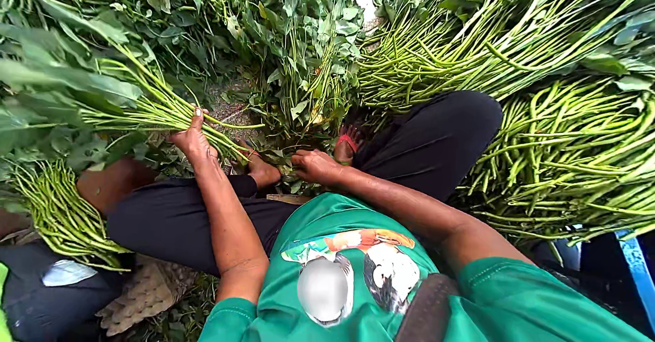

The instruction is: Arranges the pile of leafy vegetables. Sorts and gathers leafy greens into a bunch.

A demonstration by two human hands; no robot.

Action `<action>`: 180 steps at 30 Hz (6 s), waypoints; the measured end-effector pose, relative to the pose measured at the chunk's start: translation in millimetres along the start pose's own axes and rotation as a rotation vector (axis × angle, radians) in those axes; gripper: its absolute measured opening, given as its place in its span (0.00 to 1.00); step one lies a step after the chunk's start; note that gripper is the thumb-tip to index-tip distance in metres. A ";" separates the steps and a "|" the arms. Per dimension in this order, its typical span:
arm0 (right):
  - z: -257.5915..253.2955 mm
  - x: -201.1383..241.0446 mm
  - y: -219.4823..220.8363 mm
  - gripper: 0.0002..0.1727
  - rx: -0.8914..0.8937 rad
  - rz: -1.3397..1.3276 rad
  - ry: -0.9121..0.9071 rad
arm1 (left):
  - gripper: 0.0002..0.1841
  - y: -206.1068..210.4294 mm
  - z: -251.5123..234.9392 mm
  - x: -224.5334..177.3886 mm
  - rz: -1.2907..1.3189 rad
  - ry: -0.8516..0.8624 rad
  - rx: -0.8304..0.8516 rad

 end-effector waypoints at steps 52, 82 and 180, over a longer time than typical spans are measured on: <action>-78.5 21.5 -58.9 0.17 -0.496 0.054 -0.104 | 0.19 72.1 40.3 20.4 0.091 -0.090 0.378; -38.7 -13.3 2.3 0.21 -0.056 -0.440 0.119 | 0.19 5.9 6.9 -8.2 0.190 -0.129 0.127; -87.8 -118.8 -146.2 0.20 -0.366 -0.161 0.477 | 0.12 64.0 69.1 17.1 0.221 -0.382 0.493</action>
Point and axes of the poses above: each hand's wrist, its own z-axis away from the middle knuckle, its own y-axis out of the palm, x = y × z, the point moved 4 cm from there along -z, towards the middle knuckle, and after that the axes turned 2 degrees about y, right-handed, at the moved point
